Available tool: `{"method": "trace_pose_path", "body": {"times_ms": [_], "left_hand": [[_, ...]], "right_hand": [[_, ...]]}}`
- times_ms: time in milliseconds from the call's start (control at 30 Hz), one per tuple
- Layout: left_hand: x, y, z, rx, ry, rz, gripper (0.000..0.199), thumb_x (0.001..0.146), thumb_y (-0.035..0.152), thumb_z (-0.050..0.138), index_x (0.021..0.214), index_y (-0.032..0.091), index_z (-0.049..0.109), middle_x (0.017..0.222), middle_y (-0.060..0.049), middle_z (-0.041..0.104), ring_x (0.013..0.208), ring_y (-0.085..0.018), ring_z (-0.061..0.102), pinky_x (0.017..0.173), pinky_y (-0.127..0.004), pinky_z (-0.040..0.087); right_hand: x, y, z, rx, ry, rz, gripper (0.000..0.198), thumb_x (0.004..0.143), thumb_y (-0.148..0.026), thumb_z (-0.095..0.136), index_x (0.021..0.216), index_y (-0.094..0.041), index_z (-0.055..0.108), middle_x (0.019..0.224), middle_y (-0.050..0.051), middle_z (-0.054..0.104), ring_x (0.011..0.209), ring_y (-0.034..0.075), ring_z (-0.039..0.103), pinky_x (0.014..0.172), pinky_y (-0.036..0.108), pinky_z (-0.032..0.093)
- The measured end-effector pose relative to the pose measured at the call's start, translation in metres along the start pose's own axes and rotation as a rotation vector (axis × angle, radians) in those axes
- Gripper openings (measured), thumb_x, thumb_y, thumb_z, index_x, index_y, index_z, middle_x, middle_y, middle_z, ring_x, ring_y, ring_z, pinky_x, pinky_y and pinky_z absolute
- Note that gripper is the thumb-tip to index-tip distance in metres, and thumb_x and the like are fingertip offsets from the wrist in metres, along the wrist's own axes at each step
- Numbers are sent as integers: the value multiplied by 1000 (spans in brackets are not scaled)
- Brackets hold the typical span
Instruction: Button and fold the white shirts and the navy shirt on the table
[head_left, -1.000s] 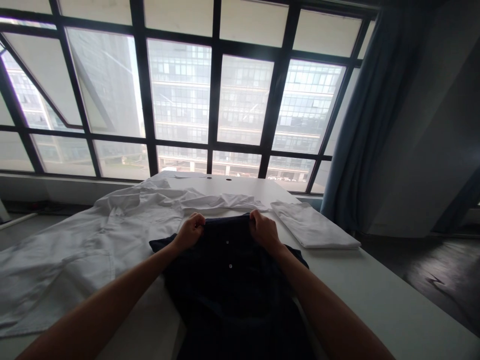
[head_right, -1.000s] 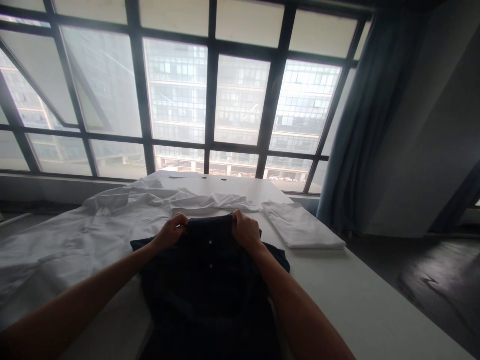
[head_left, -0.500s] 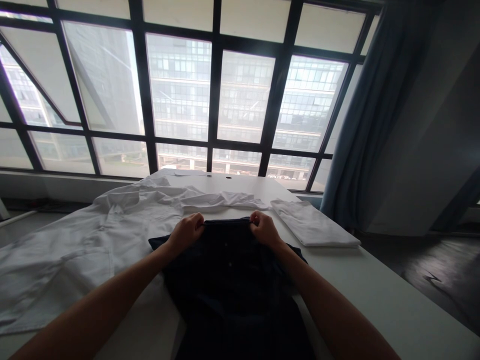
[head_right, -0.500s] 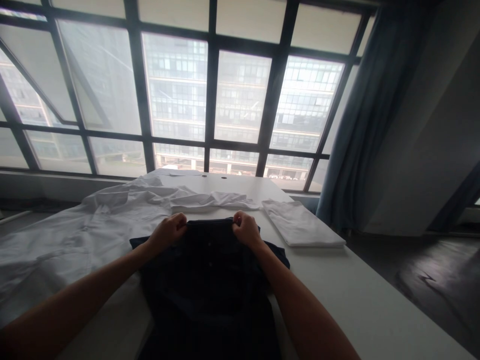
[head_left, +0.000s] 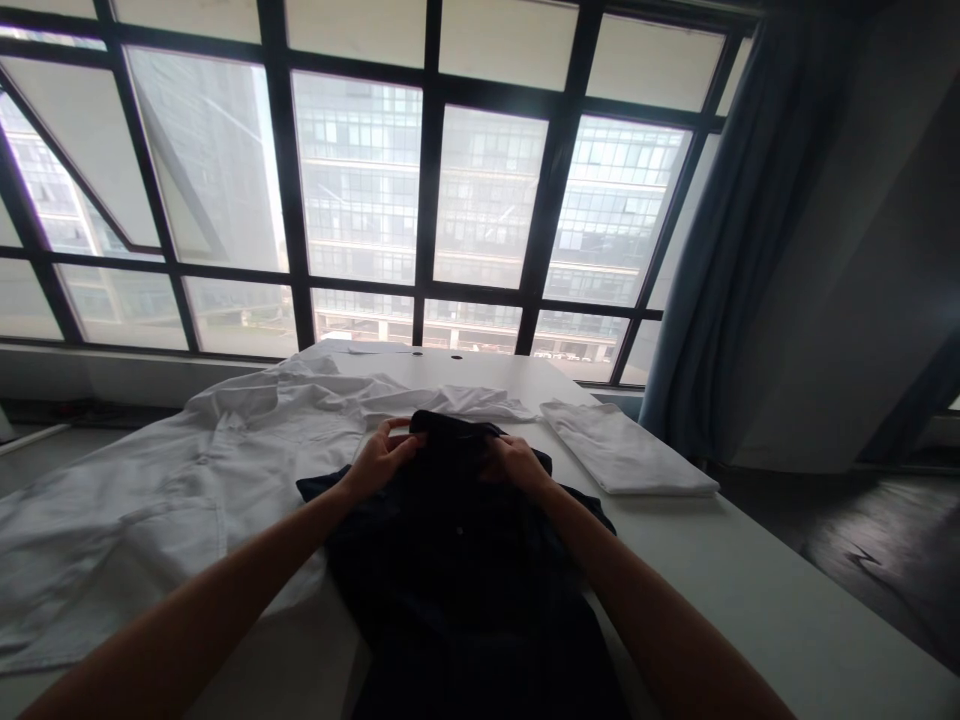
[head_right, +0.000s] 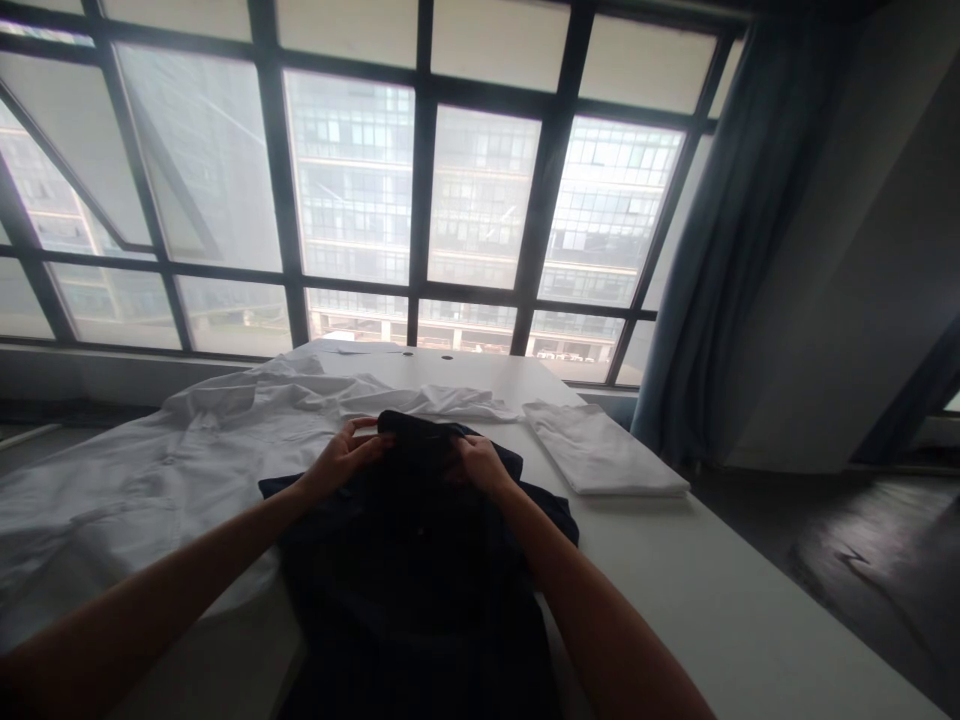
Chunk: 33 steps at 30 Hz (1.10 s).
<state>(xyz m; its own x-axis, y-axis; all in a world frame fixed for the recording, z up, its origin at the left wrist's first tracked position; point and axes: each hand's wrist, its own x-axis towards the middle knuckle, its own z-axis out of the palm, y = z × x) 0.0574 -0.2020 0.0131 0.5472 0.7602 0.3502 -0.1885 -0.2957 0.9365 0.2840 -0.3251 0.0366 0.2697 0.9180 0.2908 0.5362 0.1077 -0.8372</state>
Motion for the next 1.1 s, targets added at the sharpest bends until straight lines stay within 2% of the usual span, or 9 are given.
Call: {"method": "trace_pose_path", "body": {"times_ms": [67, 100, 233, 300, 433, 700, 800, 933, 1100], "left_hand": [[-3, -6, 4, 74, -49, 77, 62, 77, 38, 74, 129, 19, 47, 123, -15, 69, 114, -28, 65, 94, -43, 52], [-6, -8, 5, 165, -84, 105, 60, 78, 37, 73, 130, 19, 50, 126, -15, 67, 118, -29, 63, 98, -45, 50], [-18, -13, 12, 638, -297, 233, 23, 82, 33, 67, 102, 20, 71, 116, -11, 70, 112, -29, 64, 102, -43, 46], [-22, -13, 15, 785, -377, 283, 16, 83, 30, 67, 93, 21, 75, 113, -10, 71, 109, -28, 64, 100, -40, 47], [-25, -13, 20, 897, -425, 317, 16, 83, 27, 68, 95, 22, 76, 108, -8, 71, 104, -26, 63, 96, -38, 47], [-26, -16, 24, 955, -409, 330, 20, 85, 27, 65, 100, 23, 77, 107, -8, 70, 103, -26, 62, 96, -37, 45], [-28, -15, 26, 957, -376, 330, 18, 84, 28, 66, 98, 23, 76, 105, -8, 71, 101, -26, 62, 94, -37, 45], [-29, -11, 30, 920, -252, 283, 21, 84, 33, 68, 99, 21, 74, 101, -8, 72, 97, -26, 64, 91, -37, 46], [-30, -9, 33, 766, -167, 198, 23, 88, 38, 61, 91, 19, 74, 86, -7, 73, 76, -22, 65, 72, -31, 46]], "right_hand": [[1, 2, 3, 161, -96, -30, 40, 89, -38, 53, 124, -22, 62, 118, 10, 69, 80, 19, 68, 67, 31, 53], [0, 3, 5, 164, -124, -46, 45, 86, -37, 58, 128, -23, 60, 122, 9, 67, 84, 18, 68, 70, 31, 53], [-11, 2, 17, -317, -131, -132, 23, 84, -37, 63, 92, -18, 74, 84, 6, 73, 72, 18, 64, 69, 30, 47], [-17, -1, 25, -541, -141, -142, 27, 83, -45, 66, 79, -20, 72, 72, 4, 71, 69, 20, 64, 66, 29, 44], [-23, -8, 40, -765, -159, -71, 30, 80, -50, 69, 83, -21, 70, 77, 8, 73, 75, 24, 68, 65, 29, 44], [-18, -11, 57, -901, -136, -32, 25, 86, -32, 56, 94, -13, 71, 90, 19, 74, 84, 31, 72, 70, 35, 48], [-15, -8, 53, -784, -90, -27, 21, 83, -25, 55, 82, -14, 73, 84, 16, 75, 80, 29, 71, 69, 33, 48], [-13, 3, 45, -362, -120, -51, 17, 81, -22, 57, 73, -17, 71, 66, 5, 70, 64, 19, 66, 61, 26, 46], [-14, 14, 45, 87, -204, 13, 12, 78, -30, 61, 76, -18, 65, 61, 0, 65, 55, 15, 61, 52, 25, 48]]}}
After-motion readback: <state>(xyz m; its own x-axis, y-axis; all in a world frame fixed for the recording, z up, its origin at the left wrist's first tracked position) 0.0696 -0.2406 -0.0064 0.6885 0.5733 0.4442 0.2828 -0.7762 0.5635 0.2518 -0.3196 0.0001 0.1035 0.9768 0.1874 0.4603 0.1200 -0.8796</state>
